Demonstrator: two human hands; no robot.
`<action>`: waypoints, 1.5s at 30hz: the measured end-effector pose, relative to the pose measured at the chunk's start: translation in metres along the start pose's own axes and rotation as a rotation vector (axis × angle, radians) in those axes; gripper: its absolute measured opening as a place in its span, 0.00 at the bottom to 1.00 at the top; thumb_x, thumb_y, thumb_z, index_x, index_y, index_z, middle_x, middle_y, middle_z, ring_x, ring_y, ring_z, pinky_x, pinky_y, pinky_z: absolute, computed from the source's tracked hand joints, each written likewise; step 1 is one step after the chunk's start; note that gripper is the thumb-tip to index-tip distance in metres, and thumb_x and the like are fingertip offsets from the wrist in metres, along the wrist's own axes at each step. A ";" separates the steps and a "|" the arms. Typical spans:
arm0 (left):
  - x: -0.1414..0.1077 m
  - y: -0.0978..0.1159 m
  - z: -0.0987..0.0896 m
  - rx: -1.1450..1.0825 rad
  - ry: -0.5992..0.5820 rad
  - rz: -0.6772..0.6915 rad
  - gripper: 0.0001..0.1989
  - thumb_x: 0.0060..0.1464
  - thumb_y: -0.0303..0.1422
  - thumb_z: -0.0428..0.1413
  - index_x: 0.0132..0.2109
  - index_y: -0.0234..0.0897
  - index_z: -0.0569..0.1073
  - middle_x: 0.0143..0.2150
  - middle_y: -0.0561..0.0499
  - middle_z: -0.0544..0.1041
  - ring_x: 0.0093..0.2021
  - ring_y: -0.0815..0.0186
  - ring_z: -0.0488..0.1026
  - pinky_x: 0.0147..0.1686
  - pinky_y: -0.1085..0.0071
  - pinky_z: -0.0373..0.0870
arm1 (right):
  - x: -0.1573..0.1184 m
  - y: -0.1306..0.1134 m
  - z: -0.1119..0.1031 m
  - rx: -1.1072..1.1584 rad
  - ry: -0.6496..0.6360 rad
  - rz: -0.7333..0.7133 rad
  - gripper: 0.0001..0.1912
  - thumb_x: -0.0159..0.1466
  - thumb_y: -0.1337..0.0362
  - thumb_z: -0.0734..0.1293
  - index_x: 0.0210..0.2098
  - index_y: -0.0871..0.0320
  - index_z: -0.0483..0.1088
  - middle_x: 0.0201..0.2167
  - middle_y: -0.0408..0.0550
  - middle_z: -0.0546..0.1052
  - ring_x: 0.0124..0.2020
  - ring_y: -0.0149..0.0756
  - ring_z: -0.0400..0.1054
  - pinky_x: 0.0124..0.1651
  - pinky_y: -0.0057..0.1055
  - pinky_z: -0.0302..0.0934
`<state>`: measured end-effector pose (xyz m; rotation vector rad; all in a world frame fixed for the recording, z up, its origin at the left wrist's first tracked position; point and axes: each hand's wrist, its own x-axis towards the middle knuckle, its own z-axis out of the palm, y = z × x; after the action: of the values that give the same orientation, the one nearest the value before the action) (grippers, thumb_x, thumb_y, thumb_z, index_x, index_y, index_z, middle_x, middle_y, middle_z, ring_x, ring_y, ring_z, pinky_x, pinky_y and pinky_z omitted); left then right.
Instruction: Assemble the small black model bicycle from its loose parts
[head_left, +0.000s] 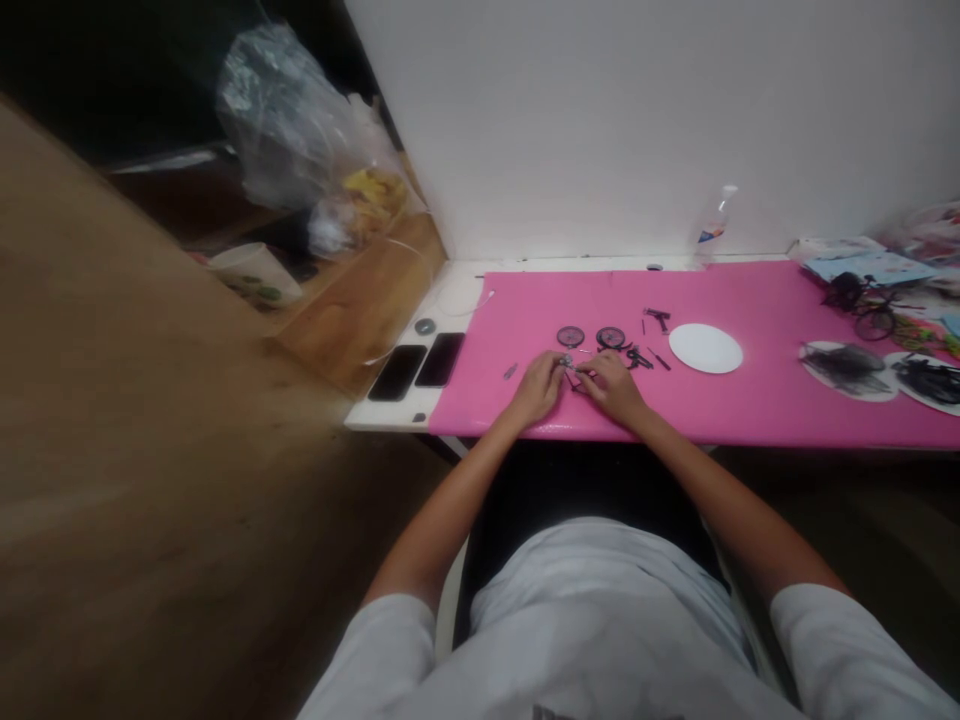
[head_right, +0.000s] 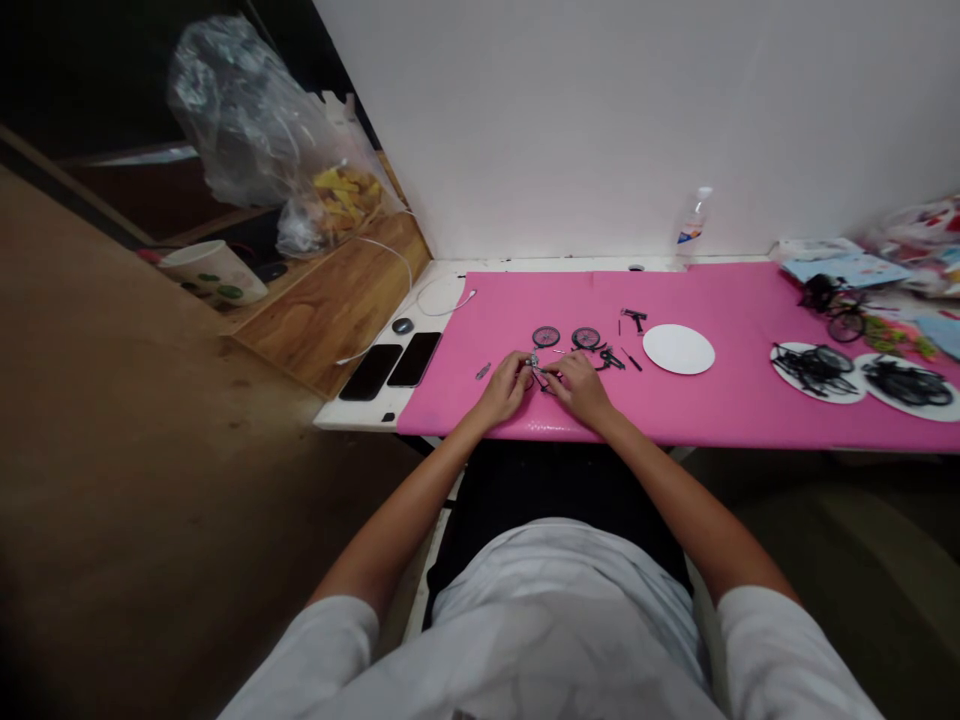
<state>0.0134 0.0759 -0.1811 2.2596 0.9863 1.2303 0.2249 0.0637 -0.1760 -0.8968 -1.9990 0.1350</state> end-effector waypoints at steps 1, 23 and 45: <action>0.000 0.000 0.000 -0.006 -0.001 -0.002 0.14 0.75 0.36 0.43 0.56 0.37 0.69 0.51 0.41 0.76 0.52 0.59 0.74 0.57 0.60 0.71 | 0.000 0.000 0.000 -0.003 -0.001 -0.006 0.12 0.76 0.57 0.65 0.44 0.55 0.78 0.37 0.52 0.80 0.42 0.48 0.68 0.52 0.50 0.66; -0.004 0.000 0.001 -0.114 -0.035 -0.124 0.11 0.74 0.38 0.45 0.57 0.39 0.61 0.46 0.46 0.75 0.41 0.64 0.75 0.44 0.67 0.70 | -0.004 0.007 0.004 0.002 -0.056 -0.013 0.13 0.76 0.57 0.64 0.49 0.54 0.79 0.40 0.52 0.80 0.44 0.49 0.69 0.55 0.50 0.66; 0.003 -0.034 0.004 -0.110 0.344 -0.262 0.20 0.51 0.16 0.51 0.49 0.38 0.72 0.52 0.45 0.71 0.46 0.63 0.74 0.49 0.63 0.74 | -0.002 0.016 0.001 -0.002 0.259 0.289 0.17 0.75 0.50 0.64 0.44 0.55 0.78 0.40 0.54 0.80 0.45 0.49 0.70 0.47 0.46 0.69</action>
<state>0.0045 0.1013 -0.2028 1.8006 1.2558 1.5389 0.2335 0.0741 -0.1844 -1.1408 -1.6254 0.1700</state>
